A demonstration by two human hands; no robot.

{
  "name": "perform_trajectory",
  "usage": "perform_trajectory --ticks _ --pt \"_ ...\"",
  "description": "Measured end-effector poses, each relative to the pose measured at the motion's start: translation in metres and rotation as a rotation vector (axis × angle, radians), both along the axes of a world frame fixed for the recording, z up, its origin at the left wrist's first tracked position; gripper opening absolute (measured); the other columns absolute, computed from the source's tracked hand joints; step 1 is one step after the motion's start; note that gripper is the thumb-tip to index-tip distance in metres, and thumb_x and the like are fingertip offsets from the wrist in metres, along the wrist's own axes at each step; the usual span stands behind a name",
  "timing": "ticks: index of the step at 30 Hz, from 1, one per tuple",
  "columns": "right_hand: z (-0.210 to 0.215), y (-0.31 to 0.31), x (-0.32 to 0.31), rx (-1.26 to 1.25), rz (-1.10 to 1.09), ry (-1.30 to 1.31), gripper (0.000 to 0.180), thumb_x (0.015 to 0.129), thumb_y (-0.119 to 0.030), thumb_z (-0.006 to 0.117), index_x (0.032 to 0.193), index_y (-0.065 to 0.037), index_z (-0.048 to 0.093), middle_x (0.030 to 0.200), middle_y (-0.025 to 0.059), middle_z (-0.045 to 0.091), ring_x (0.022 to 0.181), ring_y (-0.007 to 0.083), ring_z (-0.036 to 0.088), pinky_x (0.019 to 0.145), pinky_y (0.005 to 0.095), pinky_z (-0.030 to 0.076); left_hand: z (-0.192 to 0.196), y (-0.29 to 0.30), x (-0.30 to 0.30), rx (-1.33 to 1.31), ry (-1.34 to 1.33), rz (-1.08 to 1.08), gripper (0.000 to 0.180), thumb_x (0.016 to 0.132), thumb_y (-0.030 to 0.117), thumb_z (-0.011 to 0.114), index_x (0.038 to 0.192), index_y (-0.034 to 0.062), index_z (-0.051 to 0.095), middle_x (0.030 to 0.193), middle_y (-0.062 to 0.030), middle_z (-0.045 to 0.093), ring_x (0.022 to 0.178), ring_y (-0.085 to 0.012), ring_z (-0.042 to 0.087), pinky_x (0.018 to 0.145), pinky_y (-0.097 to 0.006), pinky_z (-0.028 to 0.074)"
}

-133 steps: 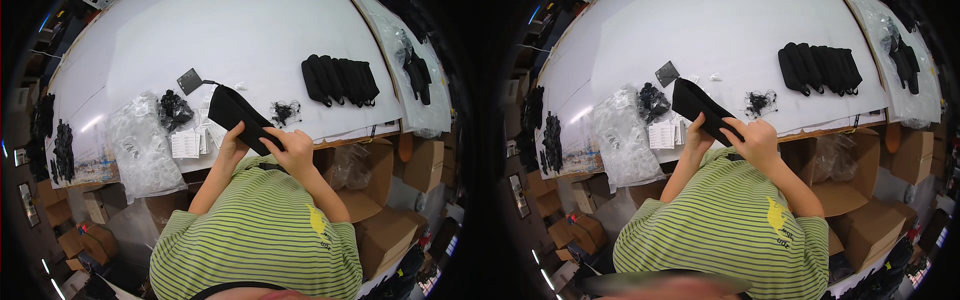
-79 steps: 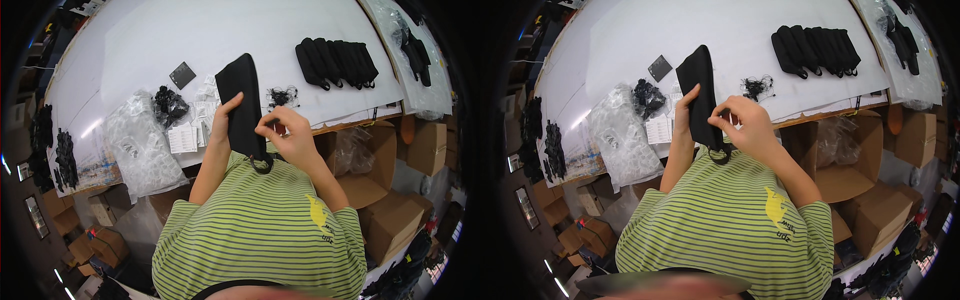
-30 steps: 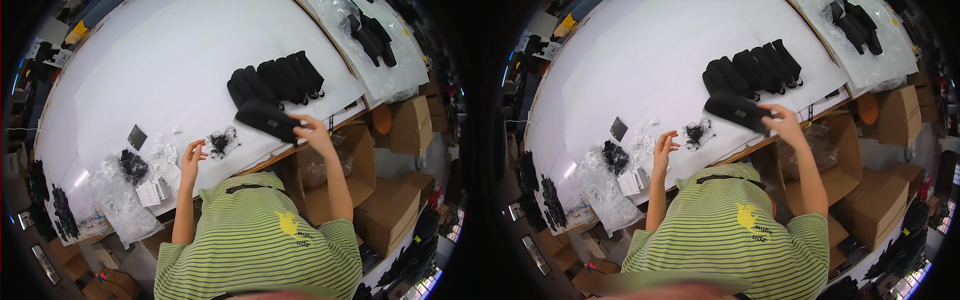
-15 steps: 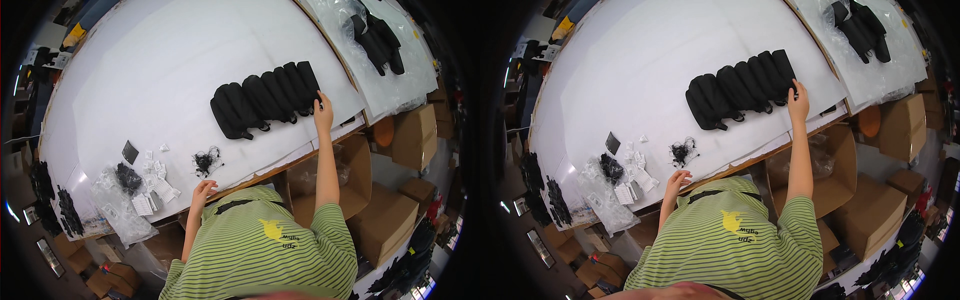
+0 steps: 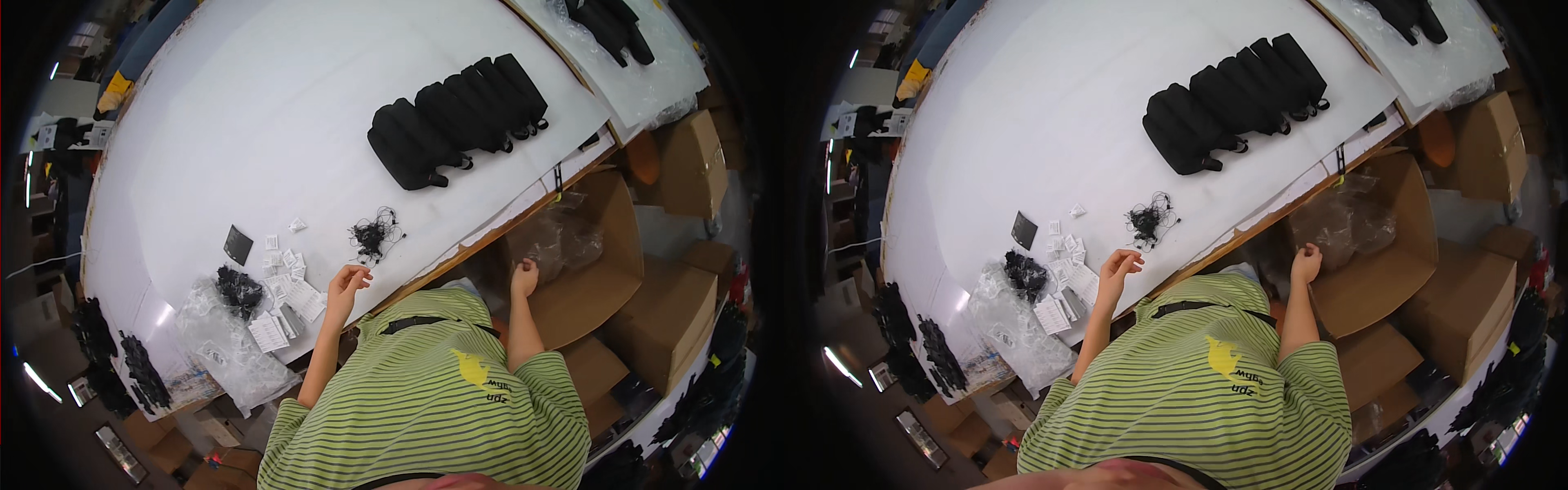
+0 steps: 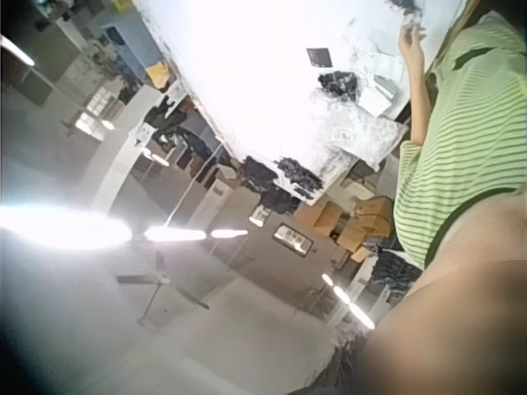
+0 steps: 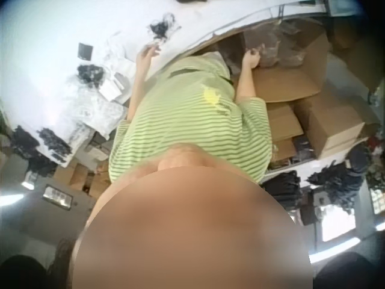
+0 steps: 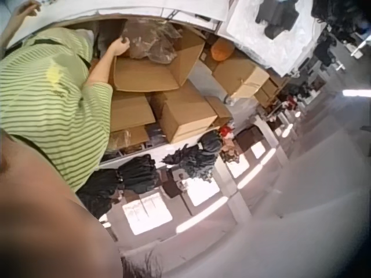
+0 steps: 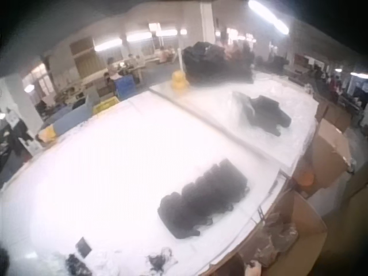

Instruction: The recorder is packing small black electronic cases or components into plastic bags and organizing them on a table, including applying or checking labels.

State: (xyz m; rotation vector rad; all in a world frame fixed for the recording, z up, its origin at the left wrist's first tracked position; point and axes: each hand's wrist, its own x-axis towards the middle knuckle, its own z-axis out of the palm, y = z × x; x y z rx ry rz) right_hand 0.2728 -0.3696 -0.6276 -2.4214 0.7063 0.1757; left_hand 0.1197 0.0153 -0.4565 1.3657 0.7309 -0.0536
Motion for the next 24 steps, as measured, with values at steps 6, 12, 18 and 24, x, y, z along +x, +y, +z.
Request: perform_trajectory --ticks 6,12,18,24 --pt "-0.038 -0.002 -0.027 -0.219 0.32 0.606 0.082 0.068 -0.035 0.074 0.136 -0.011 0.034 0.133 0.0112 0.044 0.122 0.0277 0.043 0.099 0.0441 0.036 -0.004 -0.011 -0.029 0.055 0.072 -0.129 0.019 0.092 0.016 0.052 0.096 -0.0007 0.06 0.086 -0.0078 0.063 0.076 -0.0126 0.059 0.07 -0.024 0.047" --pt "-0.059 -0.044 -0.006 -0.213 0.278 0.317 0.025 0.082 -0.026 0.06 0.099 -0.008 0.062 0.087 0.019 0.064 0.085 0.0361 0.062 0.073 0.0445 0.049 0.0 -0.035 -0.008 0.046 0.261 -0.3 0.018 0.092 0.014 0.053 0.097 -0.0015 0.059 0.084 -0.007 0.063 0.072 -0.0108 0.057 0.065 -0.022 0.046" --pt "0.019 -0.139 -0.022 -0.346 0.235 0.168 0.024 0.084 -0.03 0.059 0.089 -0.007 0.062 0.079 0.0177 0.064 0.076 0.0378 0.062 0.064 0.0452 0.049 0.012 -0.084 0.062 0.071 0.179 -0.326 0.016 0.091 0.013 0.052 0.095 -0.0006 0.06 0.083 -0.0055 0.063 0.075 -0.0088 0.055 0.07 -0.022 0.044" --pt "0.153 -0.247 -0.006 -0.37 0.072 -0.117 0.029 0.082 -0.032 0.064 0.088 -0.004 0.061 0.086 0.0176 0.065 0.088 0.0341 0.062 0.071 0.0385 0.048 -0.004 -0.163 0.146 -0.135 0.167 -0.599 0.017 0.092 0.015 0.051 0.099 0.0024 0.06 0.088 -0.0056 0.063 0.079 -0.0117 0.059 0.073 -0.023 0.046"
